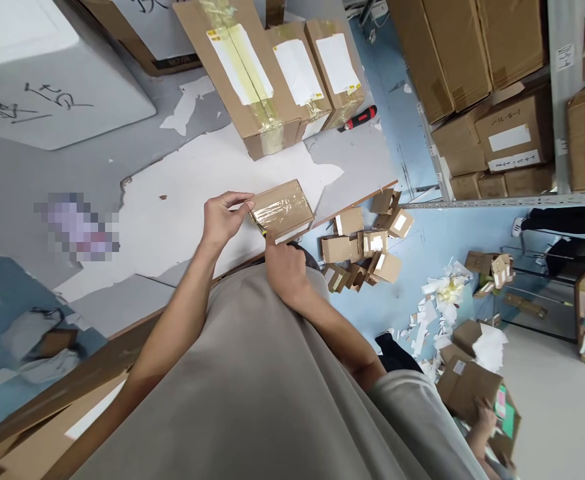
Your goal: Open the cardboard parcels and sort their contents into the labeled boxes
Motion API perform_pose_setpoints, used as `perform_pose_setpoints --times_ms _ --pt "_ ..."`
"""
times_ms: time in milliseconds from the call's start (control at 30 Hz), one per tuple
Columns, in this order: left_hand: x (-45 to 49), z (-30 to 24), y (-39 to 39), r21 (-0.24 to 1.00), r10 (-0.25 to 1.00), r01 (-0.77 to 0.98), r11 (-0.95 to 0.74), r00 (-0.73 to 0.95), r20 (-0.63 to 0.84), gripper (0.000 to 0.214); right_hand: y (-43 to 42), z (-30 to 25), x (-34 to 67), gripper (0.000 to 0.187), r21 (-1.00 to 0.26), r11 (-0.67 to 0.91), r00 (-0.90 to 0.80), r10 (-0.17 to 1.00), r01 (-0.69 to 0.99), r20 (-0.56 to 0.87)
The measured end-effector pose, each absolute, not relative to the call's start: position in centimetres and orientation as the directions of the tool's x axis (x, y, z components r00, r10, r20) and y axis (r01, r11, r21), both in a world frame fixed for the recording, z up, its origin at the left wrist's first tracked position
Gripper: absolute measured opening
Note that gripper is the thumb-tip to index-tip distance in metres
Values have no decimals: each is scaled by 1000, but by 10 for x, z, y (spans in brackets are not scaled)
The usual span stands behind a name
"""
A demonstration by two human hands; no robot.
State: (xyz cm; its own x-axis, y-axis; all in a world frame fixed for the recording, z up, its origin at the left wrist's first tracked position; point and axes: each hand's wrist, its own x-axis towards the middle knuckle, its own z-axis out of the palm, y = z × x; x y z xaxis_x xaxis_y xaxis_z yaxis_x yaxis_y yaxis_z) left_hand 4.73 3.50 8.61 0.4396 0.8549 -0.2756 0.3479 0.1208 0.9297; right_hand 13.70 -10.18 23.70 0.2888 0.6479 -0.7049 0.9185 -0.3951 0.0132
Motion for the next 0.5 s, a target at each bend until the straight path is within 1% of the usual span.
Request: perform_pose_setpoints --times_ms 100,200,333,400,467,500 --pt "47 85 34 928 866 353 120 420 -272 26 -100 233 148 58 -44 -373 240 679 927 -694" --pt "45 82 33 925 868 360 121 414 -275 29 -106 240 160 61 -95 -348 186 691 933 -699" --pt "45 81 29 926 888 354 131 373 -268 36 -132 256 184 57 -176 -380 157 698 908 -698" --pt "46 81 24 919 903 372 132 337 -266 42 -144 254 203 55 -219 -467 238 734 857 -636" --pt "48 82 16 903 916 404 143 291 -276 47 -151 239 230 55 -278 -586 397 759 761 -516" --pt "49 83 11 895 920 415 162 264 -289 51 -152 227 244 56 -328 -634 474 757 701 -450"
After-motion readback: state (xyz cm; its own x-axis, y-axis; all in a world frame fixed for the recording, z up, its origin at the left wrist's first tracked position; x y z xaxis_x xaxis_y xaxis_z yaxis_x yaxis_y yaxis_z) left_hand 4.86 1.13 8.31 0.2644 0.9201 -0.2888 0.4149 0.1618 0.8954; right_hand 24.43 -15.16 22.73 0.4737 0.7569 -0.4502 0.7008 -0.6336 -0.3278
